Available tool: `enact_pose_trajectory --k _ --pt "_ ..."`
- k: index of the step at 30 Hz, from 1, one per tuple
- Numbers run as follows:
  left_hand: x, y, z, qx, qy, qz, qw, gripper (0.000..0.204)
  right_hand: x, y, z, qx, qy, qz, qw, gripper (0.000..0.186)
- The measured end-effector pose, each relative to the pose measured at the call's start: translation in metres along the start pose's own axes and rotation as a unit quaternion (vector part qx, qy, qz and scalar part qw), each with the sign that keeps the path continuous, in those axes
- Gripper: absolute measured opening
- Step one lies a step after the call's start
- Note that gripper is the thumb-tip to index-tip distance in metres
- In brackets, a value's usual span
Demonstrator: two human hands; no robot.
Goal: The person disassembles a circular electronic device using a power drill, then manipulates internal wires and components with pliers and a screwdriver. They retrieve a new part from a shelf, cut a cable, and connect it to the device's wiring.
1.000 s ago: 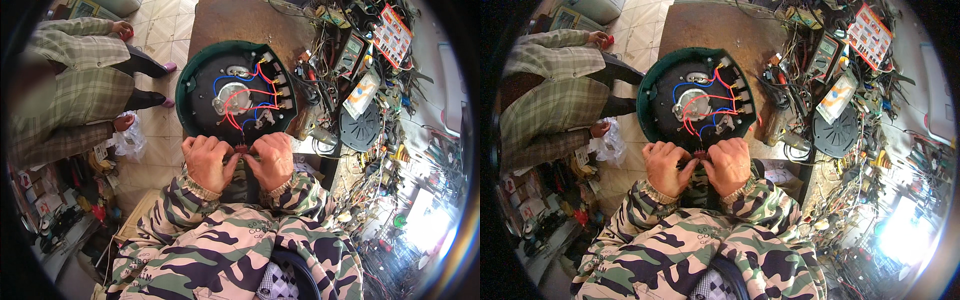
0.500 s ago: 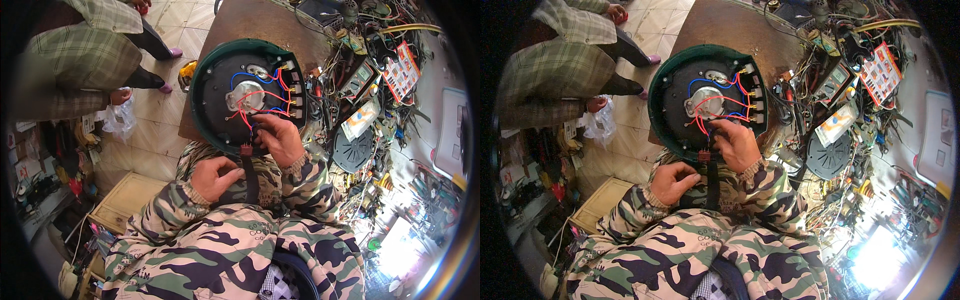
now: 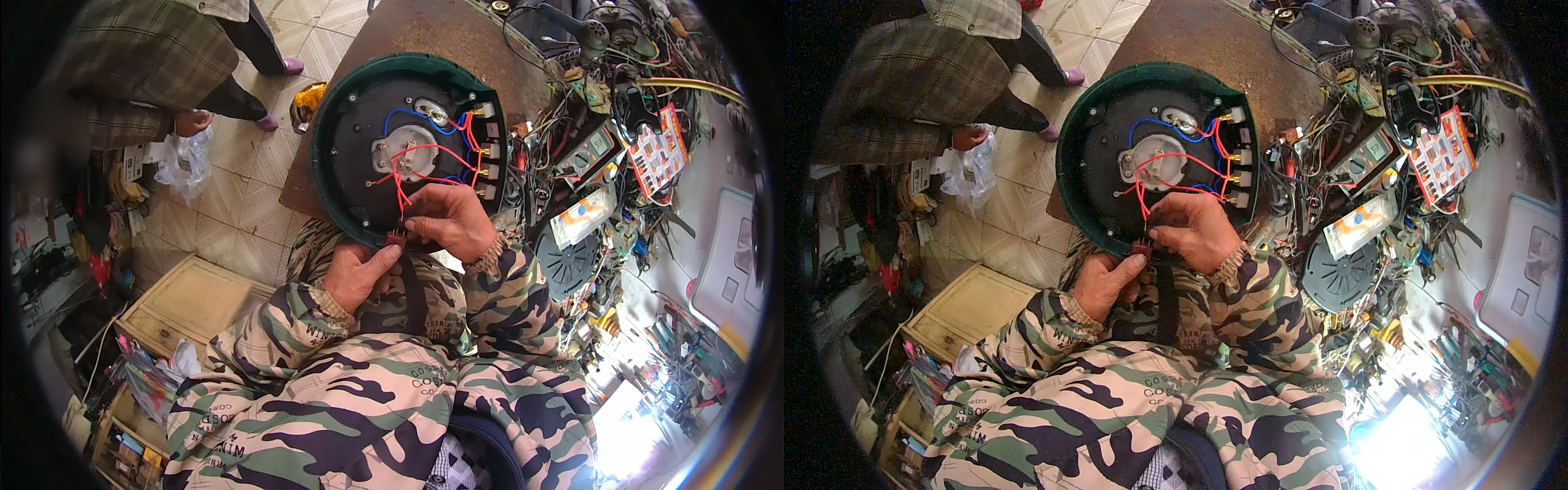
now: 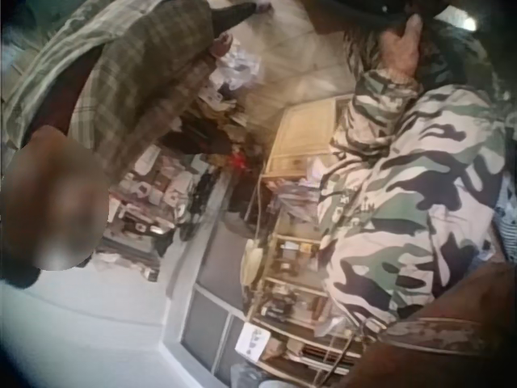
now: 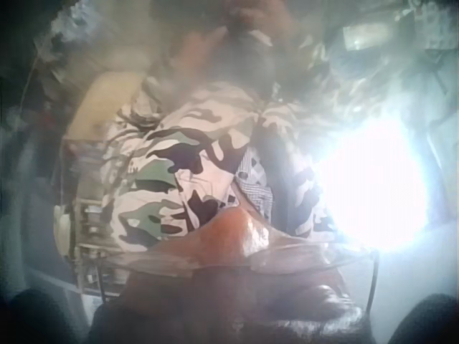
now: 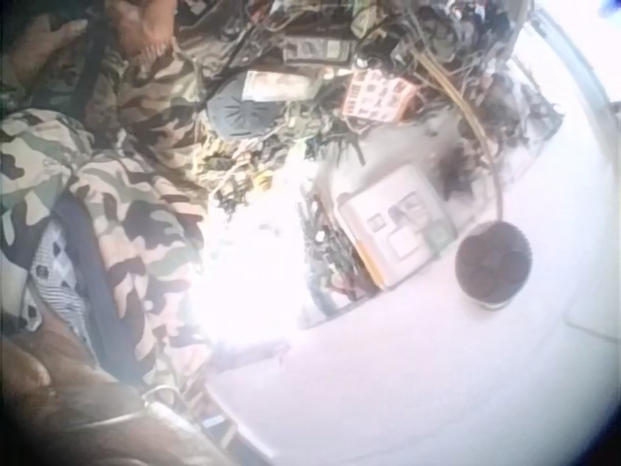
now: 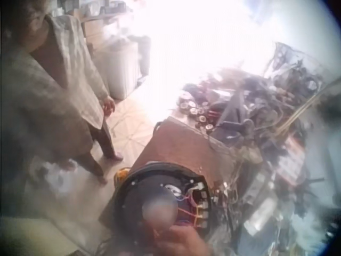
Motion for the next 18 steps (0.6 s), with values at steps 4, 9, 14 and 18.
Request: enact_pose_trajectory --k 4,9,14,18 --pt "0.003 -0.002 -0.001 0.018 -0.008 0.007 1.000 0.033 -0.004 -0.005 0.000 0.007 -0.014 0.054 0.998 0.021" --pt "0.007 0.007 0.002 0.044 -0.021 0.005 0.999 0.034 -0.002 0.002 -0.003 0.010 -0.026 0.021 0.999 0.015" --pt "0.007 0.015 0.002 0.047 -0.039 -0.006 0.998 0.037 -0.004 -0.001 0.000 -0.011 -0.013 0.018 1.000 0.016" --pt "0.010 0.007 -0.001 0.056 -0.046 -0.007 0.997 0.038 0.000 -0.001 -0.001 -0.009 -0.029 0.046 0.998 0.014"
Point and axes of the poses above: each hand's wrist, its own z-axis towards the middle knuckle, its own x-axis out of the palm, y = z × x, the point moved 2 cm from there along z, towards the middle knuckle, and after that the axes turned 5 degrees about z, right-handed, at the moved point
